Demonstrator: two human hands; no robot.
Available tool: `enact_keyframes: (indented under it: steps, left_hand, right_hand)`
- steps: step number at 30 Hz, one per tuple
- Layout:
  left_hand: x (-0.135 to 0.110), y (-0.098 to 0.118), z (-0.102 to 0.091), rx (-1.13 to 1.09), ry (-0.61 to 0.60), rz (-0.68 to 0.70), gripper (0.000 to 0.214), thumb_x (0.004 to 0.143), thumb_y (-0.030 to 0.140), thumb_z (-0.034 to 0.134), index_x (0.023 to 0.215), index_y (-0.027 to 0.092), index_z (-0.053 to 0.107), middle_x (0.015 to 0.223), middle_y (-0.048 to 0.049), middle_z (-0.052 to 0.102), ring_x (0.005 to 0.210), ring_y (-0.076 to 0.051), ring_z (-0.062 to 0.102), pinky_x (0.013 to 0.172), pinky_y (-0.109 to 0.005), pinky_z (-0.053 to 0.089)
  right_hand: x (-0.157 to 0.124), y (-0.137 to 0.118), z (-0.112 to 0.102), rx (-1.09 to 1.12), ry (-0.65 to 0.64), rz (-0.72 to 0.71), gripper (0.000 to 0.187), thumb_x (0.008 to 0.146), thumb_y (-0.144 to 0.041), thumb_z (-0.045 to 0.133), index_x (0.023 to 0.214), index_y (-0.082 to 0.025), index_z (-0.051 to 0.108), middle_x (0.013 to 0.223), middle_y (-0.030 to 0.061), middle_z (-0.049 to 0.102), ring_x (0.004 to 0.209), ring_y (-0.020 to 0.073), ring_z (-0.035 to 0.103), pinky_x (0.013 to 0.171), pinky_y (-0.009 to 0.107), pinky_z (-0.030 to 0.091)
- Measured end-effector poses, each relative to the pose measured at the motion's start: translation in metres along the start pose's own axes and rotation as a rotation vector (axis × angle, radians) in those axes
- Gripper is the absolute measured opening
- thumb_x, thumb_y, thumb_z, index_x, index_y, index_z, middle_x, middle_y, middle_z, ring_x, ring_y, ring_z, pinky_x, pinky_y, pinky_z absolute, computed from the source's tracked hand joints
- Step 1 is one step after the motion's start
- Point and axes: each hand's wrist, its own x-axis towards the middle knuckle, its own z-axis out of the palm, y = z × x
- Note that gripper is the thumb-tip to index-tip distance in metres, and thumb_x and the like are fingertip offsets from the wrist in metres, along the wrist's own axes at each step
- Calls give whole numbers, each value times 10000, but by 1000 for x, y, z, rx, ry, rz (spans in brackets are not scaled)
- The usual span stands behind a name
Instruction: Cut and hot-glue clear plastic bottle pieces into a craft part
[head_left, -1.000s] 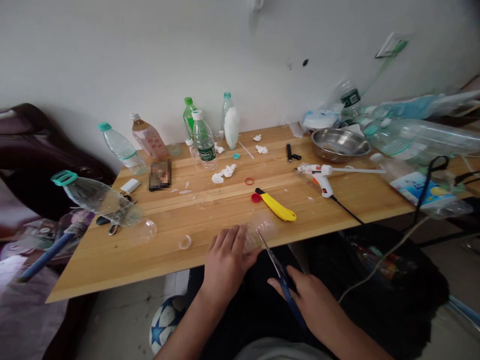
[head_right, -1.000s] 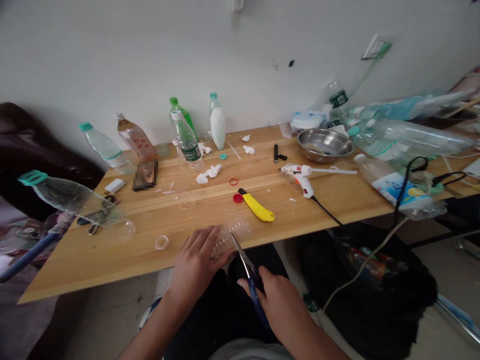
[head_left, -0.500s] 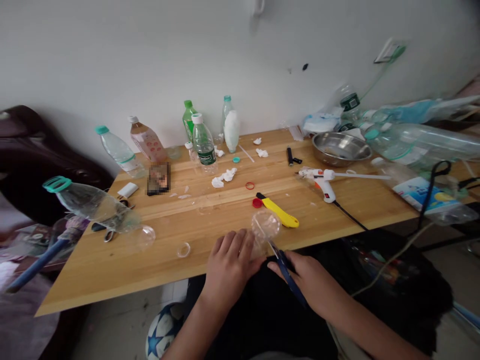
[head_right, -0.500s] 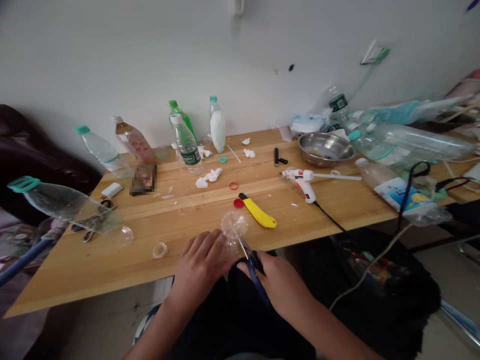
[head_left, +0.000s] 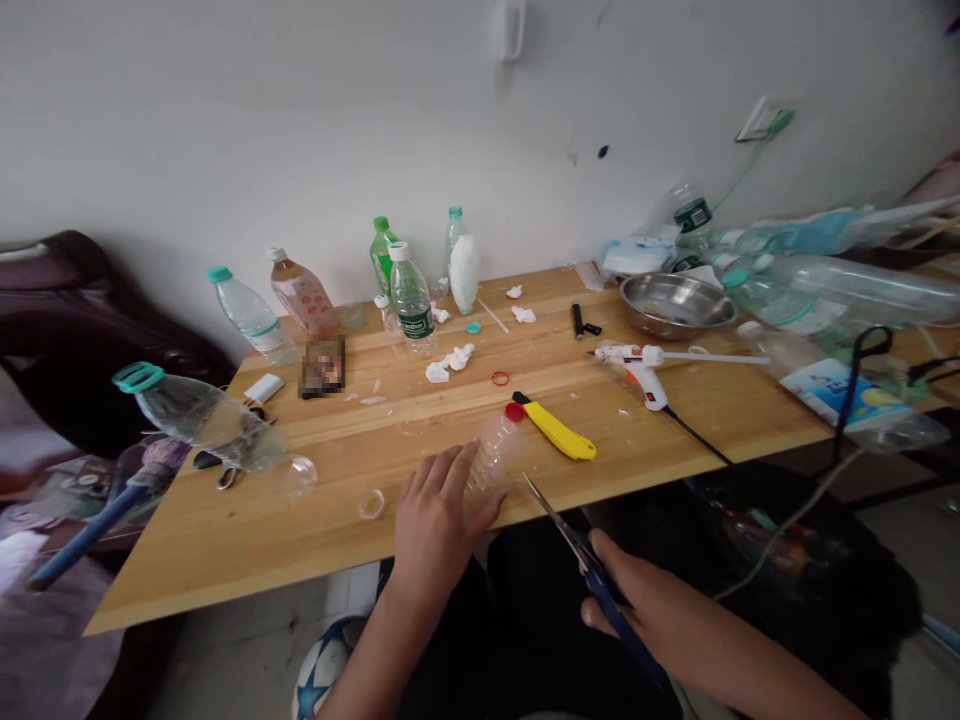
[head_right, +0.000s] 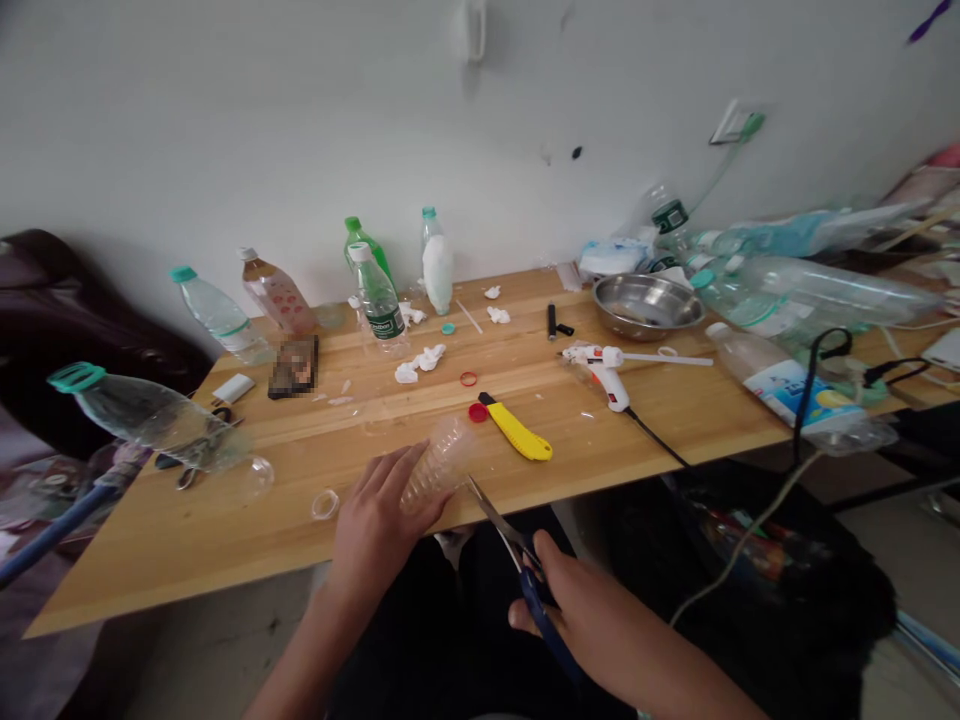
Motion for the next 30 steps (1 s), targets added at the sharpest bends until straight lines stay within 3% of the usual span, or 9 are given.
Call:
enact_keyframes:
  steps: [3,7,14,22,30]
  left_hand:
    - [-1,2,3,-13,28,15,504,873,420,710,1283,161,571,1158,-106,731,1051,-279,679,909,-421,573]
    - [-2,3,5,6,49,47,492,877,423,708,1278,171,576,1181,-108,733,1059,-277,680,915,-413,557]
    - [-6,8,7,104,59,212,440,925,346,664,1307,145,581,1259,-112,721,1111,-287,671,956,-422,498]
    - [-9,9,8,223,140,207,418,922,271,675,1313,146,598,1285,-92,716,1127,-305,659,994,-444,459]
    - [-17,6,16,258,177,279,432,933,188,642,1359,143,590,1334,-63,692,1211,-311,612,1094,-460,388]
  right_hand:
    - [-5,0,0,50,-26,-10,251,859,-373,610,1021,-229,483,976,61,678,906,229,654,800,322,457]
    - [-5,-3,-4,70,-21,-27,182,894,-379,567,966,-230,492,941,41,667,876,210,644,787,310,457]
    - [-1,-9,-20,79,-102,-38,249,919,-460,549,985,-223,517,995,57,665,901,220,637,822,334,462]
    - [-3,-10,-21,119,-121,11,289,940,-508,508,960,-220,530,987,67,660,905,229,620,832,355,457]
    - [4,0,-10,370,-218,-51,376,942,-583,510,885,-212,498,775,-14,540,693,133,468,672,282,414]
